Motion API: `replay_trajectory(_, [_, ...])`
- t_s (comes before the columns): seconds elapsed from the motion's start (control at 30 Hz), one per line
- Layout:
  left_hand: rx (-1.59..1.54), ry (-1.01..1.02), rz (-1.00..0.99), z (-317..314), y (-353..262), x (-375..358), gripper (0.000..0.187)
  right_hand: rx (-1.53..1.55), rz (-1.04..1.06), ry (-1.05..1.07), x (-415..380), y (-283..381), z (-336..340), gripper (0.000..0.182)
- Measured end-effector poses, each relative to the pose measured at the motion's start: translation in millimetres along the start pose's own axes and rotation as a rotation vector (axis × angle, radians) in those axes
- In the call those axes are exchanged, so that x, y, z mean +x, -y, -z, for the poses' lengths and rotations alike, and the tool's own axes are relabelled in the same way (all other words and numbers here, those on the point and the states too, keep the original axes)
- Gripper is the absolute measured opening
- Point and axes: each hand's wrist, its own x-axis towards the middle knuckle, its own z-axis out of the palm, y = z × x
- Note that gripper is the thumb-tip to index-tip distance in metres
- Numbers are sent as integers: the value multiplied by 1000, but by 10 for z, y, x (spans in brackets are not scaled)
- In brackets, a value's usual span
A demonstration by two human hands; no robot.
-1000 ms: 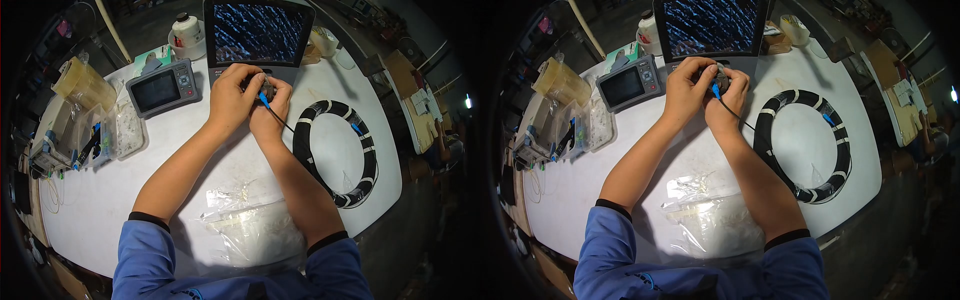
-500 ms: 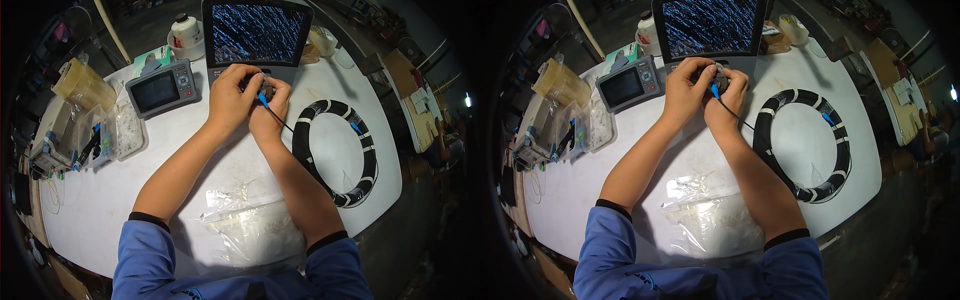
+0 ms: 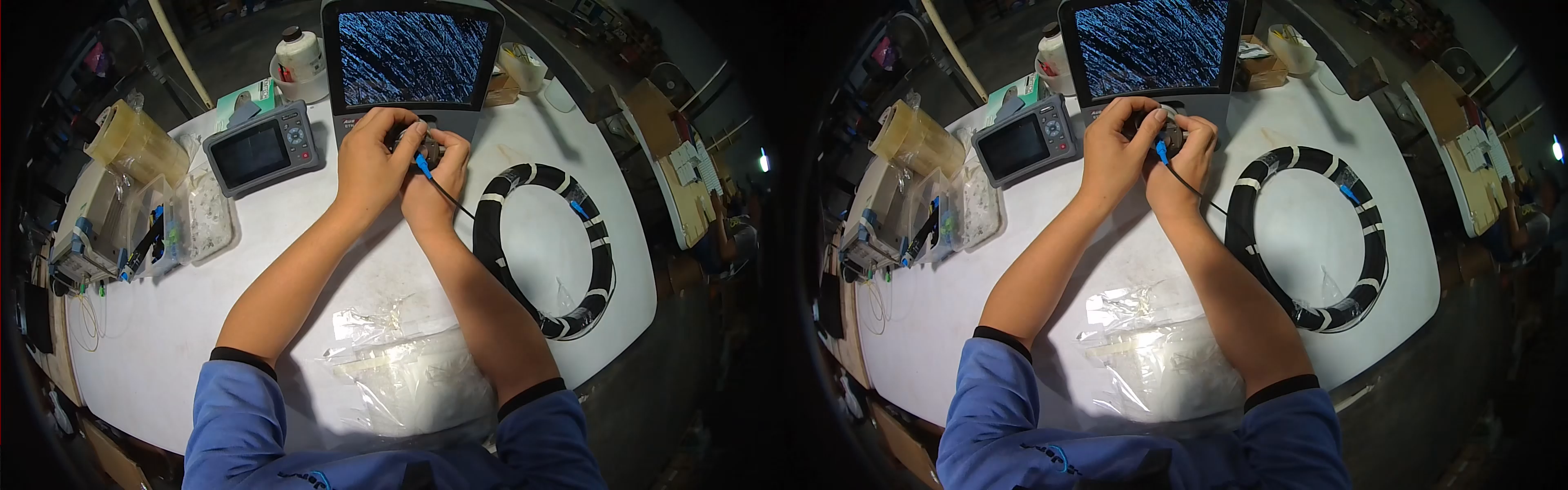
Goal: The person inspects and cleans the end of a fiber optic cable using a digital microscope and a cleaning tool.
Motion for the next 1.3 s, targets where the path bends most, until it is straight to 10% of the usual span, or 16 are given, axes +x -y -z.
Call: replay_trajectory(1.3, [13,5,-83,-10,82,11,19,-2,47,50,20,25,54,63])
